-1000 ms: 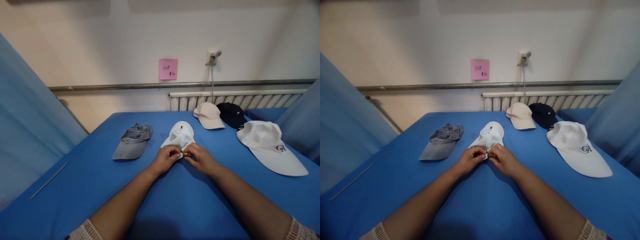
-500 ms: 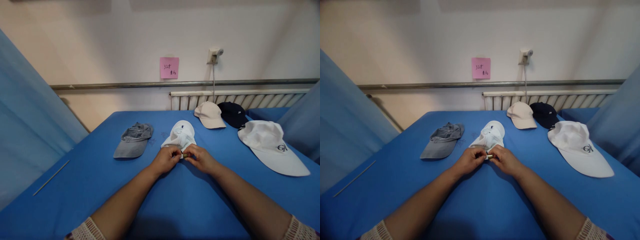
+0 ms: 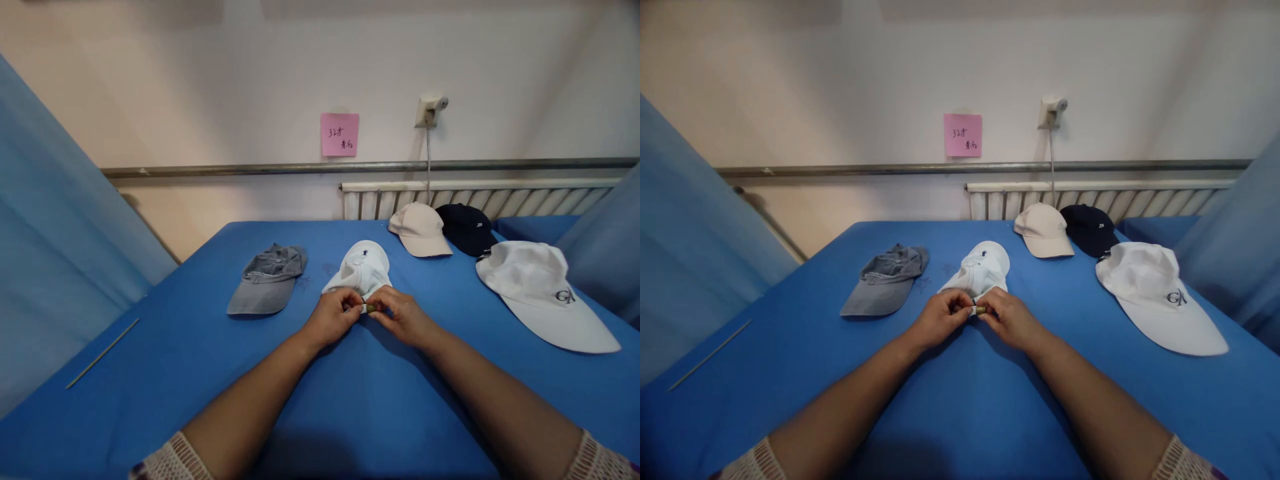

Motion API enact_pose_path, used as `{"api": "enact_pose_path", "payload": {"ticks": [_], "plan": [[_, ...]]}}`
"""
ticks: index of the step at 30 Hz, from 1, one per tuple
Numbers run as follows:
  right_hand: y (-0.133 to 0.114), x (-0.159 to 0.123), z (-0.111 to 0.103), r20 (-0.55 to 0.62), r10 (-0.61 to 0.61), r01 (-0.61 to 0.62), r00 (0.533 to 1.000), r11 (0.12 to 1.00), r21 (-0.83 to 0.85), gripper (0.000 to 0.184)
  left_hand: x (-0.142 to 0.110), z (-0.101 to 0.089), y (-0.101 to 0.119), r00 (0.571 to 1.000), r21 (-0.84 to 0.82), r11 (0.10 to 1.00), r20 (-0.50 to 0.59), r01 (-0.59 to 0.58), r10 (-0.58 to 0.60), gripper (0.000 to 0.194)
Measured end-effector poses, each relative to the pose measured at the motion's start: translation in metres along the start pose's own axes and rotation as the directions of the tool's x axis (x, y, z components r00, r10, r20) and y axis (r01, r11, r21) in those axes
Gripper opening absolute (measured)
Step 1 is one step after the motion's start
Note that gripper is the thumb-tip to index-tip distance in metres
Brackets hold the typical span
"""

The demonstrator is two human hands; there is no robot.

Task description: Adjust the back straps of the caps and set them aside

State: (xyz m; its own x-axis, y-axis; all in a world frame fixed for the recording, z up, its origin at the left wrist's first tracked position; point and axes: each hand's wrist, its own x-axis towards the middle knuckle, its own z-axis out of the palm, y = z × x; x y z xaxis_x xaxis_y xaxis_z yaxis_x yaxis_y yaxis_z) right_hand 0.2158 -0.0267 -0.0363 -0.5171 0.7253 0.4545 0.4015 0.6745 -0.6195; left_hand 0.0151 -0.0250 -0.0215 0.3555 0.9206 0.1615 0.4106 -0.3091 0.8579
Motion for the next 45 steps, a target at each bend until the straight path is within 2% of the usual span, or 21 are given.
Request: {"api": "enact_pose_path", "payload": {"ticks": [5,7,10,17,23,27,30,33,35,38,45], "plan": [[0.007,-0.001,0.005,-0.138,0.068,-0.067,0.988,0.998,0.009,0.014,-0.002,-0.003,0.009,0.998,0.084,0.995,-0.014,-0.059,0.060,0.013],[0.008,-0.001,0.006,-0.155,0.070,-0.069,0.985,0.997,0.018,0.014,-0.003,-0.004,0.011,0.995,0.135,0.987,-0.011,-0.092,0.095,0.014],[0.008,-0.001,0.006,-0.148,0.048,-0.041,0.988,0.998,0.045,0.014,-0.003,-0.003,0.010,0.995,0.145,0.984,-0.014,-0.100,0.103,0.012],[0.002,-0.001,0.002,-0.099,-0.022,0.027,0.995,0.998,0.056,0.016,0.000,-0.001,0.009,0.999,-0.045,0.999,-0.036,-0.002,0.000,0.011],[-0.002,0.000,0.000,-0.030,-0.073,0.074,0.997,0.997,0.021,0.019,0.000,-0.004,0.006,1.000,-0.034,0.999,0.018,-0.010,0.010,0.011],[-0.004,0.000,0.000,0.011,-0.117,0.117,0.993,0.993,-0.009,0.022,0.000,-0.004,0.002,0.999,-0.046,0.998,0.027,0.037,-0.036,0.010],[-0.003,-0.001,0.002,-0.028,-0.091,0.091,0.995,0.996,-0.007,0.022,0.001,-0.004,0.003,0.996,-0.126,0.989,0.042,0.078,-0.074,0.012],[0.000,-0.002,0.004,-0.058,0.002,-0.002,0.998,1.000,0.009,0.021,0.002,-0.005,0.004,0.995,-0.161,0.982,0.056,0.095,-0.087,0.014],[0.002,-0.002,0.005,-0.037,0.042,-0.042,0.998,0.999,0.007,0.019,0.002,-0.006,0.004,0.994,-0.140,0.986,0.076,0.091,-0.081,0.013],[0.001,-0.003,0.004,-0.003,0.029,-0.029,1.000,0.999,-0.029,0.014,0.001,-0.007,0.002,0.995,-0.059,0.997,0.086,0.051,-0.046,0.012],[-0.003,-0.002,0.003,0.031,0.007,-0.004,0.999,0.995,-0.098,0.011,-0.003,-0.007,0.006,0.999,0.194,0.980,0.032,-0.033,0.028,0.012]]}}
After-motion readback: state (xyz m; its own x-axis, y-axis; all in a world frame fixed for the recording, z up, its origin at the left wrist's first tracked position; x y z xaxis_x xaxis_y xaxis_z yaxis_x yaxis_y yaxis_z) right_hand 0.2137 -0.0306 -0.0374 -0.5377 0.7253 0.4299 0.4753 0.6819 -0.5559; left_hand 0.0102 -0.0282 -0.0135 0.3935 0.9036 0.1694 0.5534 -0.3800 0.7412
